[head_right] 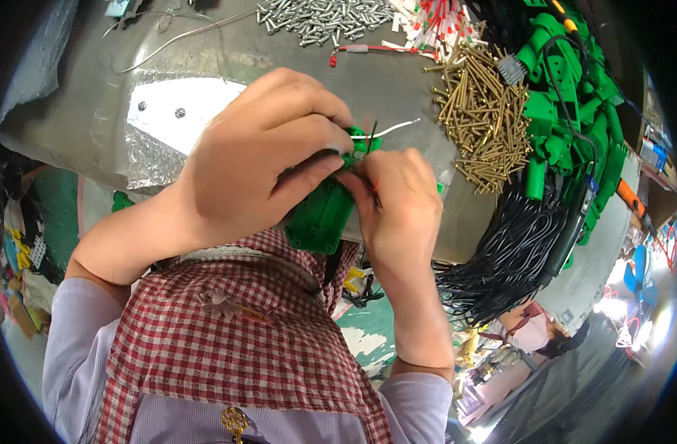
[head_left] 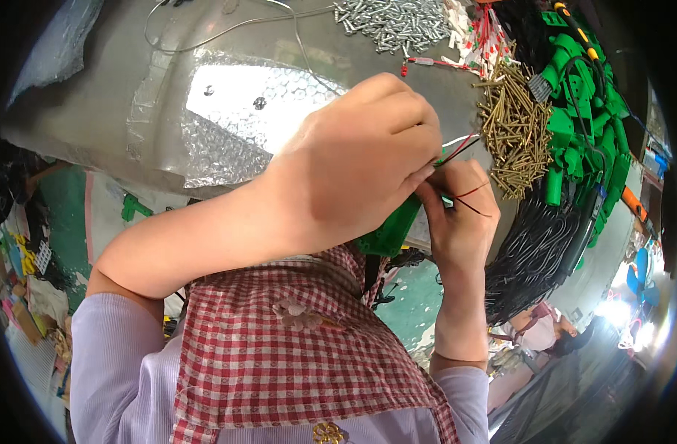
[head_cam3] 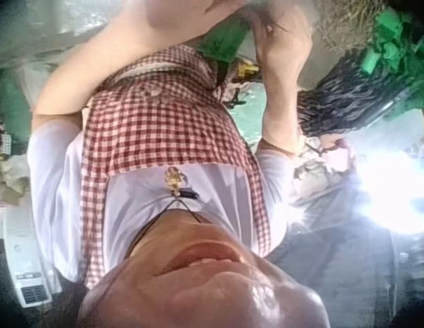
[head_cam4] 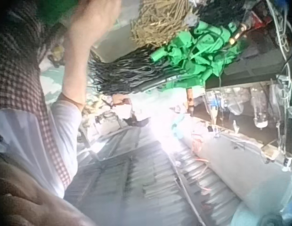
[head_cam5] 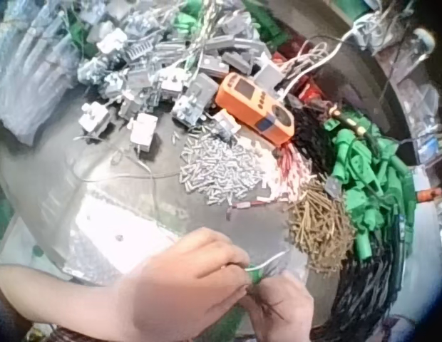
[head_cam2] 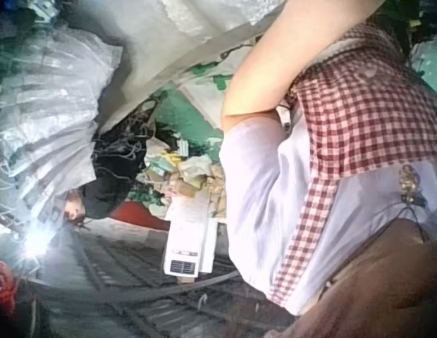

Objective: Assembling electronic components by soldering wires to a circuit board and securing them inside a green plastic housing with screws.

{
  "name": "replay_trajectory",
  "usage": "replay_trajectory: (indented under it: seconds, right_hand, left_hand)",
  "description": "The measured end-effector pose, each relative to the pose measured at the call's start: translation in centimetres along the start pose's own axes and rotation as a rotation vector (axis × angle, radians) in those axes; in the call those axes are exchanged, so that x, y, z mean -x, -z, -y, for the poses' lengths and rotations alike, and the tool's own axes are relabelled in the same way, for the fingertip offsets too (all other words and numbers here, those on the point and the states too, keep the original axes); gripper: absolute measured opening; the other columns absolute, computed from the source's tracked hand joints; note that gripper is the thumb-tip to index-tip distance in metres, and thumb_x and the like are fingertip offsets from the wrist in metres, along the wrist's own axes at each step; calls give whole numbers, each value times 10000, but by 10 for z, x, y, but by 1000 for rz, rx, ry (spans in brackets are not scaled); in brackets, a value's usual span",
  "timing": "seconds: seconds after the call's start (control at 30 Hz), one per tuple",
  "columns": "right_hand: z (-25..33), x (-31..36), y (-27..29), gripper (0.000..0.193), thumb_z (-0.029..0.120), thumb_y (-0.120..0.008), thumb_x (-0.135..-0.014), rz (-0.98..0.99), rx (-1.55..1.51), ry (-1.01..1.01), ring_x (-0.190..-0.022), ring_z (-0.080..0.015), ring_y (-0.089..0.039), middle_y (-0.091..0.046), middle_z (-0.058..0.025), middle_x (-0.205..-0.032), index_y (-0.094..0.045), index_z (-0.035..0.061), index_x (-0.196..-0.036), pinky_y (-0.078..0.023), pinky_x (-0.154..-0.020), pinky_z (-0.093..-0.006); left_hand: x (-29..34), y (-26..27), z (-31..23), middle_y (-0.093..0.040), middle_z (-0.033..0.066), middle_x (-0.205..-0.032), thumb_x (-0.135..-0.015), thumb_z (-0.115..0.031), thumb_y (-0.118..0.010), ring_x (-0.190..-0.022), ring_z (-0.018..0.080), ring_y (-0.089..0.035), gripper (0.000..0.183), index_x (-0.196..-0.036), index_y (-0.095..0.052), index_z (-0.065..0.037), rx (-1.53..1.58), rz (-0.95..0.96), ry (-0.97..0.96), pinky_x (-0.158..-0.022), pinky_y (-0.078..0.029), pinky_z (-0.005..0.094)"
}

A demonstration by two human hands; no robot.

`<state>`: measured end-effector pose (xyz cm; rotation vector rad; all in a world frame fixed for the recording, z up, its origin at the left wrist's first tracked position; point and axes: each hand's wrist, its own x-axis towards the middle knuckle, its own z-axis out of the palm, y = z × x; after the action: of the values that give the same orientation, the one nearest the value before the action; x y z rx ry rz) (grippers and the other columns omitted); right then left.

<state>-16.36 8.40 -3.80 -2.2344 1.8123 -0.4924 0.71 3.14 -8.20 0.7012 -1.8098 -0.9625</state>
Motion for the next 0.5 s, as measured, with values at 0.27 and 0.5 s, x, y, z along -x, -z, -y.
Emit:
replay_trajectory:
  seconds: [0.27, 0.5]
  right_hand:
    - [-40, 12, 42, 359, -25, -721, -696, -137, -51, -47, -940, -219, -596, -659, -91, -1010, -661, 22, -1046, -459, -821, -320]
    - [-22, 38, 56, 196, -104, -654, -723, -379, -460, 146, -766, -235, -688, -694, -186, -872, -654, -22, -900, -541, -603, -285]
  left_hand:
    - [-10, 16, -13, -557, 96, -1074, -608, -198, -803, -1002, 283, -524, 587, -1133, -572, -74, -440, 328, 81, -912, -371, 435]
    - [-1, 22, -19, -528, 69, -1091, -601, -303, -764, -1009, 263, -520, 655, -1189, -567, -93, -634, -28, -337, -886, -371, 436]
